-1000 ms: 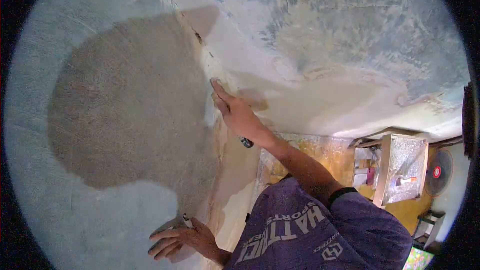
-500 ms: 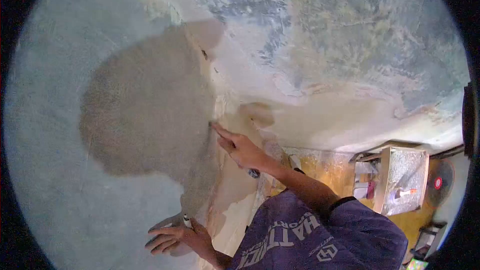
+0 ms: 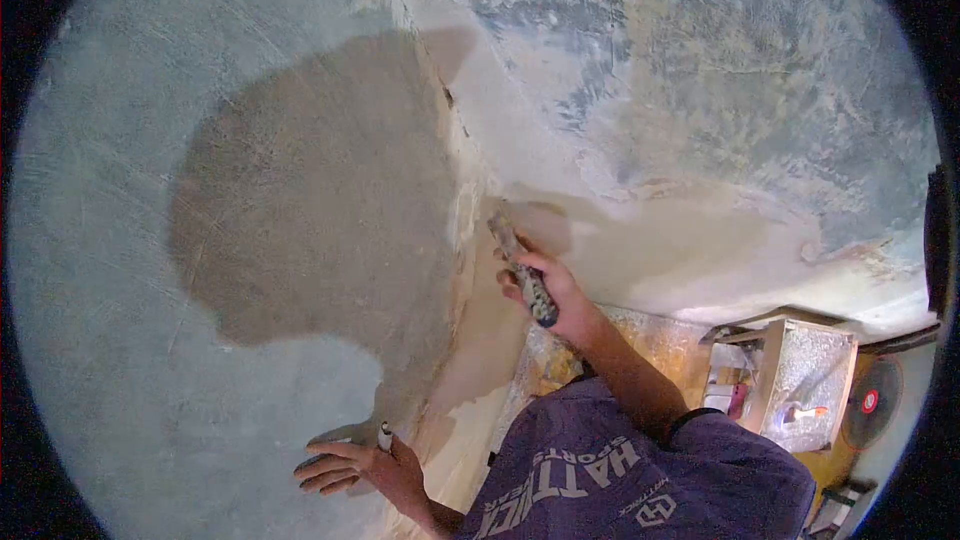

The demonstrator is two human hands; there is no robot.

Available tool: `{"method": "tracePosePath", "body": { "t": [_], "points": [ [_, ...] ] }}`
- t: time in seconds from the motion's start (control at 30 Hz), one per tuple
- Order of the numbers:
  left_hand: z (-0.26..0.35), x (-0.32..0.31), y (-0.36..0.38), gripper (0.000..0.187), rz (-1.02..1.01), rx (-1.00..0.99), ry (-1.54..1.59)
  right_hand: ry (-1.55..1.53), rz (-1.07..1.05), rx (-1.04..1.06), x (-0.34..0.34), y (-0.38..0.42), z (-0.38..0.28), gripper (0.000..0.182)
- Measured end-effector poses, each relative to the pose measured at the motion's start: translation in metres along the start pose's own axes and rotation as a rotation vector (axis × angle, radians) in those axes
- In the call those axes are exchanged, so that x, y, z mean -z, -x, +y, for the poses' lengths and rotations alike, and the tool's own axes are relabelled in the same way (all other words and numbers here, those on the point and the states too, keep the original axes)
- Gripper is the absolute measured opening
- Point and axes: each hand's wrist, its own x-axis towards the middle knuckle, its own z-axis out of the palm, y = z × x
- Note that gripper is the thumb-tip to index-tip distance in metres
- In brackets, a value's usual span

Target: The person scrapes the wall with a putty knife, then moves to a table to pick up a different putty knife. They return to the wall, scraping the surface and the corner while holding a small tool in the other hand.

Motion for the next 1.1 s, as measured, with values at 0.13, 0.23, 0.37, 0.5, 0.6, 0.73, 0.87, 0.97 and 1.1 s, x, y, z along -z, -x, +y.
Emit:
{"method": "tracePosePath", "body": {
  "t": [0.13,0.23,0.37,0.5,0.6,0.73,0.87,0.97,1.1],
  "points": [
    [-0.024,-0.018,-0.004,0.104,0.003,0.007,0.033,0.816,-0.191,0.184,-0.032,0.019,-0.016,0.047],
    [-0.048,-0.03,-0.005,0.098,0.008,-0.124,0.002,1.046,-0.155,0.249,-0.047,0.016,-0.018,0.046],
    [-0.036,-0.023,-0.004,0.094,-0.089,-0.056,0.119,1.104,-0.192,0.351,-0.058,0.013,-0.017,0.045],
    [-0.047,-0.025,-0.013,0.095,-0.295,-0.024,0.065,0.998,-0.169,0.261,-0.067,0.001,-0.015,0.046],
    [-0.043,-0.03,-0.012,0.078,-0.281,0.029,0.006,0.996,-0.134,0.276,-0.066,-0.013,-0.019,0.047],
    [-0.046,-0.039,-0.009,0.055,-0.155,-0.035,-0.079,1.029,-0.133,0.222,-0.079,0.004,-0.021,0.048],
    [-0.048,-0.04,-0.009,0.061,-0.124,-0.071,-0.024,1.126,-0.05,0.549,-0.065,-0.038,-0.013,0.049],
    [-0.048,-0.037,-0.01,0.066,-0.113,-0.095,-0.02,1.069,-0.051,0.403,-0.079,-0.025,-0.03,0.049],
    [-0.05,-0.041,-0.011,0.073,-0.073,-0.129,-0.02,1.078,-0.103,0.355,-0.078,-0.005,-0.017,0.048]
  ]
}}
